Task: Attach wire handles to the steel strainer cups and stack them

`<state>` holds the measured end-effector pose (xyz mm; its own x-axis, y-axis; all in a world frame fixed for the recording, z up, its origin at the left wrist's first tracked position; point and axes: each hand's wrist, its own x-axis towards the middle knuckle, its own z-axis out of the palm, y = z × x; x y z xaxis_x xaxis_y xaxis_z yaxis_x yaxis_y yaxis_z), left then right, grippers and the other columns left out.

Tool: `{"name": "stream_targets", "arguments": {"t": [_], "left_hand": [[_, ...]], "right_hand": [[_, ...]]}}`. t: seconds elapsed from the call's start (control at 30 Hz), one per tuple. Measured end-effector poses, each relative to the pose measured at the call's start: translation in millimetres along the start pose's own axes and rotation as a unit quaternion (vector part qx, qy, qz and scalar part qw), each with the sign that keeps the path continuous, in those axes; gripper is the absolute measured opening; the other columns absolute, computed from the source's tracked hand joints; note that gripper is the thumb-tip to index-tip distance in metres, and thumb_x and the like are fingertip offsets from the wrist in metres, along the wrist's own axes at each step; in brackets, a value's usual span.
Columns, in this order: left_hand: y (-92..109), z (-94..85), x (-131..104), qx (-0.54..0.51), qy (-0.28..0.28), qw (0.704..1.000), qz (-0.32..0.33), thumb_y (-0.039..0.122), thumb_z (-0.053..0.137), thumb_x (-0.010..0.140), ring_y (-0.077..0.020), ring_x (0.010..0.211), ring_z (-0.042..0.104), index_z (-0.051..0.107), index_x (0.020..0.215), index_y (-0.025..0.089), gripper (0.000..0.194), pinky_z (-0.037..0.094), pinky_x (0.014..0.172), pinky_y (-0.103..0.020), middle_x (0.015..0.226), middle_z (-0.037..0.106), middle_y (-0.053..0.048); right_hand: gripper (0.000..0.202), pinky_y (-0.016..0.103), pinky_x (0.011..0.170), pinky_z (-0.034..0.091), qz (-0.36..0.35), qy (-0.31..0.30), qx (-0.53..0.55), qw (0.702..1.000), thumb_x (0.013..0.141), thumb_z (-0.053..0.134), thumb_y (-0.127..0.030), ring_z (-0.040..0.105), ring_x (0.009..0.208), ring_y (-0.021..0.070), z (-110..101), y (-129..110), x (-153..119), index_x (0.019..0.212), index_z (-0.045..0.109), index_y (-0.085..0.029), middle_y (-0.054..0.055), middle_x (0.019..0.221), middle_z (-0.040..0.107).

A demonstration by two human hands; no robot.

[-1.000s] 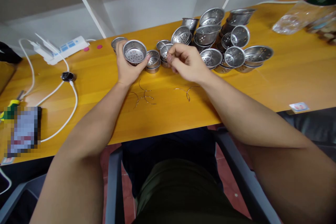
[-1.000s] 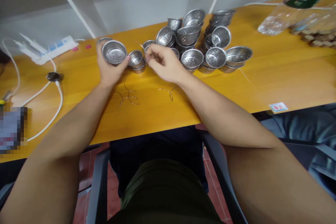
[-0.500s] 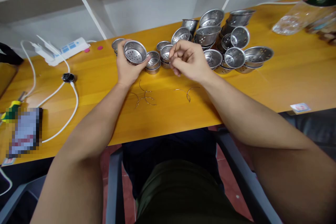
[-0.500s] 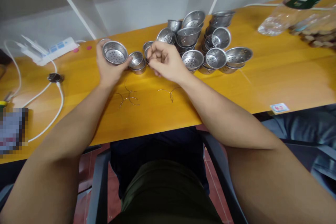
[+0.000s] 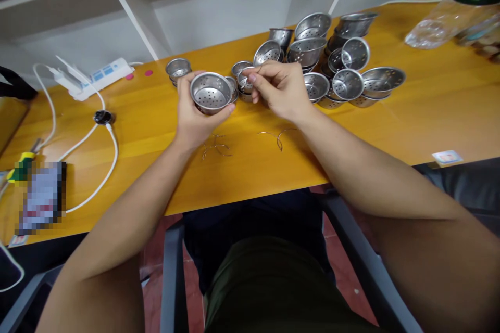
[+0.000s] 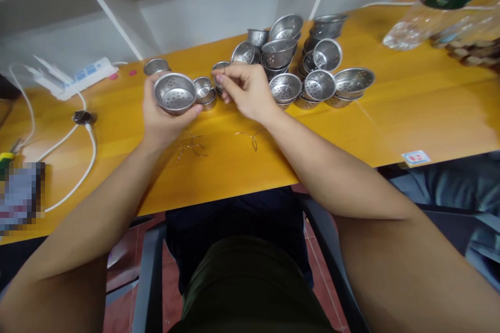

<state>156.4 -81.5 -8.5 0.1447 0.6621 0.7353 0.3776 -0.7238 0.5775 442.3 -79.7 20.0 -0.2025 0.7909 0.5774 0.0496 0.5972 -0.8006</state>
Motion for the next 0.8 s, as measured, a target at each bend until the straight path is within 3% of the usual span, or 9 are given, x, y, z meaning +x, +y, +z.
{"name": "stream_targets", "arguments": {"t": [0.17, 0.33, 0.47, 0.7, 0.8], "left_hand": [[6, 0.2, -21, -0.025, -0.037, 0.999, -0.011, 0.085, 0.117, 0.085, -0.0456, 0.16, 0.078, 0.051, 0.171, 0.04, 0.117, 0.066, 0.142, -0.072, 0.155, 0.073, -0.011], [9, 2.4, -22, -0.061, -0.06, 0.996, 0.0, 0.088, 0.103, 0.1, -0.0397, 0.156, 0.082, 0.051, 0.175, 0.044, 0.101, 0.07, 0.137, -0.062, 0.155, 0.074, -0.01], [6, 2.0, -25, -0.066, -0.07, 0.995, -0.011, 0.09, 0.104, 0.097, -0.039, 0.15, 0.083, 0.056, 0.173, 0.04, 0.103, 0.072, 0.133, -0.061, 0.155, 0.075, -0.011], [-3, 8.7, -37, -0.083, -0.083, 0.993, 0.0, 0.088, 0.102, 0.101, -0.035, 0.139, 0.086, 0.056, 0.171, 0.038, 0.097, 0.073, 0.127, -0.059, 0.15, 0.077, -0.009], [-5, 12.6, -39, -0.078, -0.088, 0.993, 0.002, 0.088, 0.1, 0.103, -0.0342, 0.14, 0.086, 0.053, 0.173, 0.038, 0.098, 0.073, 0.126, -0.056, 0.154, 0.076, -0.01]], "right_hand": [[0.076, 0.035, 0.051, 0.059, -0.005, -0.003, 0.049, 0.999, 0.097, 0.1, -0.095, 0.065, 0.061, 0.0173, 1, 11, 0, 0.136, 0.089, -0.031, 0.002, 0.089, 0.078], [0.07, 0.038, 0.06, 0.064, -0.008, -0.01, 0.021, 1.0, 0.105, 0.091, -0.097, 0.067, 0.069, 0.0213, 2, -2, -1, 0.118, 0.09, -0.028, 0.002, 0.078, 0.069], [0.072, 0.04, 0.067, 0.065, -0.017, -0.017, 0.016, 1.0, 0.102, 0.093, -0.099, 0.068, 0.076, 0.022, 1, -5, 0, 0.109, 0.089, -0.027, 0.006, 0.086, 0.074], [0.037, 0.038, 0.063, 0.055, -0.008, -0.034, -0.038, 0.999, 0.107, 0.097, -0.064, 0.055, 0.072, 0.0214, 13, -18, -12, 0.116, 0.089, -0.029, 0.001, 0.079, 0.061], [0.032, 0.039, 0.066, 0.055, -0.016, -0.027, -0.061, 0.998, 0.107, 0.095, -0.059, 0.055, 0.073, 0.0225, 22, -21, -16, 0.114, 0.088, -0.029, 0.0, 0.078, 0.059]]}}
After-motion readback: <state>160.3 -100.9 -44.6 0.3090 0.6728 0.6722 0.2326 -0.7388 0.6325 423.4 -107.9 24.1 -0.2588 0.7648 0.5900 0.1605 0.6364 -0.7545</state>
